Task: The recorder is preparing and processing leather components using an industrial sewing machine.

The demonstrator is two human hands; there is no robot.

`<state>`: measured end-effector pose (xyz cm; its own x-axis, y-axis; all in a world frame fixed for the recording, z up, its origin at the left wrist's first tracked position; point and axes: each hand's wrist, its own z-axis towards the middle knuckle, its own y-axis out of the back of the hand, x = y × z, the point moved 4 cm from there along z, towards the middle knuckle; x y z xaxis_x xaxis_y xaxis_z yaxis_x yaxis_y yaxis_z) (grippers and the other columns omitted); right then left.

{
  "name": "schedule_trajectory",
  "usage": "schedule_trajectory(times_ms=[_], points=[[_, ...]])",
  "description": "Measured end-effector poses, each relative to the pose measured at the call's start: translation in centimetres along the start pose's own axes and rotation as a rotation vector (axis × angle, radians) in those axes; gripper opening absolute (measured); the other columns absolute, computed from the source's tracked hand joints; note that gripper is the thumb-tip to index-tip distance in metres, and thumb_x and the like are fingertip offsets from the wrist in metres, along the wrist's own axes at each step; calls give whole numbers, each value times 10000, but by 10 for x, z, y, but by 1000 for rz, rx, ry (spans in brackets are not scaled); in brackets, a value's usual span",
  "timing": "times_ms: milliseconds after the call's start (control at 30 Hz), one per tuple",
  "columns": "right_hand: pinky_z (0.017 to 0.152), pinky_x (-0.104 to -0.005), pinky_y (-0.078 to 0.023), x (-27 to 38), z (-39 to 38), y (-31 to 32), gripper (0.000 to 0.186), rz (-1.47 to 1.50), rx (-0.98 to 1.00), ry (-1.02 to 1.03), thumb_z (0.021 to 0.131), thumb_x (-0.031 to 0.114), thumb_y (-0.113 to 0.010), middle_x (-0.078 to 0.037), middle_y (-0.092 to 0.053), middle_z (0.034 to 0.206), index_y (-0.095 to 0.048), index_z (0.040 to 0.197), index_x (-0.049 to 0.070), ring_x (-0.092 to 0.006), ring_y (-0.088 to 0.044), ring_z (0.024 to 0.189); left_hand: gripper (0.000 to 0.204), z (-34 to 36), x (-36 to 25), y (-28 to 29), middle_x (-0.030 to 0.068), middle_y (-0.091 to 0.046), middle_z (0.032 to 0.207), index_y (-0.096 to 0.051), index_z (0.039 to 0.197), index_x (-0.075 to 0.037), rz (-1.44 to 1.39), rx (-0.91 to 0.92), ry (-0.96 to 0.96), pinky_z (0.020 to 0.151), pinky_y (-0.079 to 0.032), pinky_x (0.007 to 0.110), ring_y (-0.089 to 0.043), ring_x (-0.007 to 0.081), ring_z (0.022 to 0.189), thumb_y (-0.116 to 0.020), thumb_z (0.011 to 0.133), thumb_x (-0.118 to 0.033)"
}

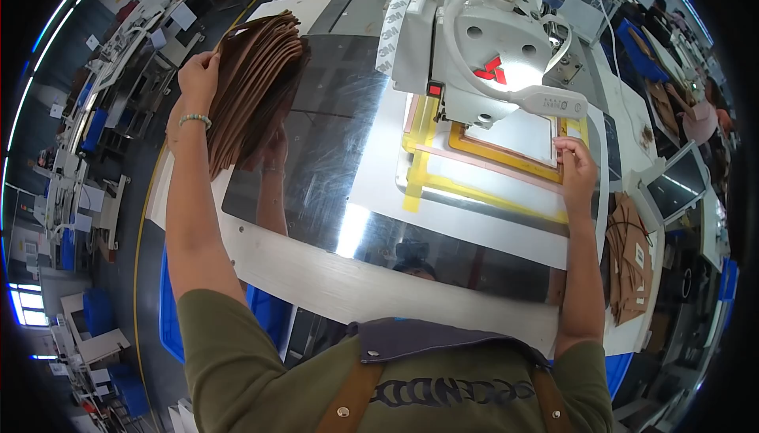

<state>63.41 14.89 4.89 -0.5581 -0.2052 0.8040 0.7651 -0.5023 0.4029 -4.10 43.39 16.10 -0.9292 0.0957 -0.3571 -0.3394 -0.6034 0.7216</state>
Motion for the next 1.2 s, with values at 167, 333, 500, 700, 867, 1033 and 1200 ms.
schedule_trajectory(times_ms=[167,333,500,700,867,1033,1200], points=[[860,-296,-553,23,-6,0,197,-102,31,107,1012,-47,-530,-97,-740,1112,-716,1075,-32,-161,-689,1014,156,-118,-84,35,149,-714,895,-787,1020,-18,32,38,-449,758,-558,442,-689,374,822,-721,978,-154],[897,-367,-568,99,-18,-50,178,-201,377,404,937,-27,-650,-147,-737,1081,-726,1097,-10,-279,-716,1005,177,-244,-100,51,84,-714,981,-785,1067,-45,-80,309,-655,754,-570,396,-676,287,854,-758,899,2],[778,-366,-539,148,-53,-119,190,-346,577,779,886,93,-763,-66,-684,1031,-727,1068,56,-230,-673,956,286,-292,-113,58,75,-726,1097,-763,1163,-26,-87,354,-690,796,-583,399,-683,279,921,-760,877,-6],[668,-319,-512,152,-72,-180,234,-570,506,997,826,115,-773,-54,-661,986,-716,1041,39,-183,-659,870,279,-302,-77,76,100,-743,1101,-742,1178,-6,32,264,-591,827,-582,404,-710,304,969,-761,899,-8],[596,-295,-483,144,-74,-199,118,-629,461,1035,814,70,-739,-46,-623,953,-684,917,57,-166,-648,906,137,-308,-34,93,121,-745,1062,-751,1045,13,16,208,-516,788,-594,405,-716,315,912,-758,908,14],[604,-292,-487,141,-61,-199,132,-687,458,1012,804,74,-732,-36,-602,939,-675,922,77,-167,-636,936,163,-290,-8,77,121,-737,1051,-752,1094,15,129,216,-525,811,-592,396,-709,301,930,-712,937,35],[674,-289,-516,127,-47,-165,143,-738,392,898,804,107,-726,-22,-604,954,-672,936,107,-168,-639,945,241,-244,-45,35,106,-720,1065,-750,1101,-4,65,269,-714,836,-581,396,-699,299,973,-693,871,38]])
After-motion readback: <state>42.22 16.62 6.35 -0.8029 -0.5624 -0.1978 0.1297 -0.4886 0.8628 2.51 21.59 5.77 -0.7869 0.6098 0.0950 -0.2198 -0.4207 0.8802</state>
